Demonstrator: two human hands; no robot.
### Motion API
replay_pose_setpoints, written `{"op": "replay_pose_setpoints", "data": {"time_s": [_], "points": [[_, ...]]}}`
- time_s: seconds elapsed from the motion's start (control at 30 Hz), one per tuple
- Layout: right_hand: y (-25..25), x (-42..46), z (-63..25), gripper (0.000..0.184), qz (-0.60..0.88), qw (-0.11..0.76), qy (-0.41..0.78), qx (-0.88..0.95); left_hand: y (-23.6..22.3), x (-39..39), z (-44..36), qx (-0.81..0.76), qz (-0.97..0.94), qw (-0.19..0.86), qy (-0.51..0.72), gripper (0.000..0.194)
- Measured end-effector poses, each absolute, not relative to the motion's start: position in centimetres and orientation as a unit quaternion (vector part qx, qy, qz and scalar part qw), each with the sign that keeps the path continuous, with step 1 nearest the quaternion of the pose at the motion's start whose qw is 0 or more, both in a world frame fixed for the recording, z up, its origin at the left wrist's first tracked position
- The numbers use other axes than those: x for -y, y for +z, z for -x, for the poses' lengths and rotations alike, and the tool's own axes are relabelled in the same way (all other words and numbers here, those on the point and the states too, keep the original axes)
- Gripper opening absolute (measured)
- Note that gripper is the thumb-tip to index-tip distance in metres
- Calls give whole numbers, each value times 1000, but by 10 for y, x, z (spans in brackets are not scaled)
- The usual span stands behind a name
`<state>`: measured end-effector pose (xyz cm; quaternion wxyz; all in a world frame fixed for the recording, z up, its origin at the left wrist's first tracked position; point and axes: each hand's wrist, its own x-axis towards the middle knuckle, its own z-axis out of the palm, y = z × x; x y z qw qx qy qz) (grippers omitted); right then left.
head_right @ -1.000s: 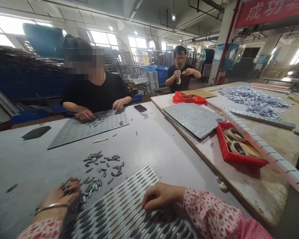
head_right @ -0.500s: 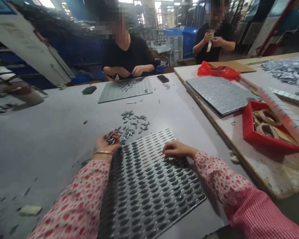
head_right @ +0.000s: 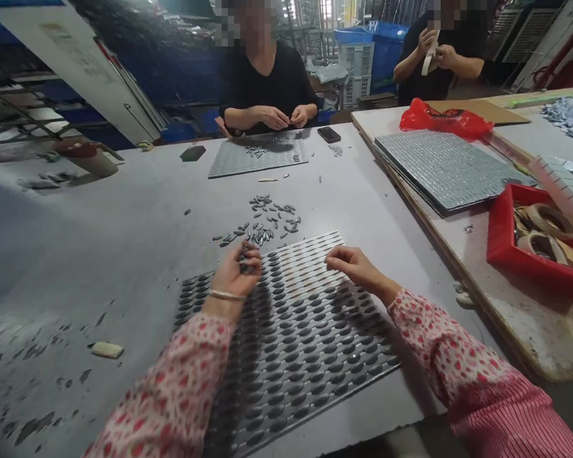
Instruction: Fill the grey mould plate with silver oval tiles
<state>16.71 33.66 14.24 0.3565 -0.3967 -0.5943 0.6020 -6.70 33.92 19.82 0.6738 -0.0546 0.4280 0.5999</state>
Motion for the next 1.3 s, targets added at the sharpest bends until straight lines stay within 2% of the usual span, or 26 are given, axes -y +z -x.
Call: {"op": "replay_pose_setpoints", "data": {"time_s": [0.1,0.2,0.3,0.4,0.53,0.7,0.93,1.13,1.23,1.3], "points": [[151,-314,-160,24,399,343,607,596,202,-294,17,-444,84,705,546,20],[153,-292,-155,26,409,327,616,588,187,-260,-17,-458,89,729,501,10],[153,-275,-156,26,425,297,618,591,165,-238,-33,-475,26,713,515,22],[154,-267,-157,21,449,274,537,659,153,-225,-37,-508,-53,672,536,34],[155,-263,-155,17,442,263,453,729,154,-215,-36,-526,-89,659,530,40],[158,-261,-157,23,437,276,451,728,161,-208,-33,-497,-33,696,517,44],[159,-250,-172,21,455,254,523,674,157,-198,-35,-497,-38,716,488,31],[146,-236,-173,29,472,317,630,530,165,-194,-44,-514,11,692,507,31],[141,-257,-184,30,477,367,614,511,165,-194,-43,-507,70,706,489,26],[138,-280,-195,27,487,371,583,535,164,-193,-40,-497,103,721,472,24]]}}
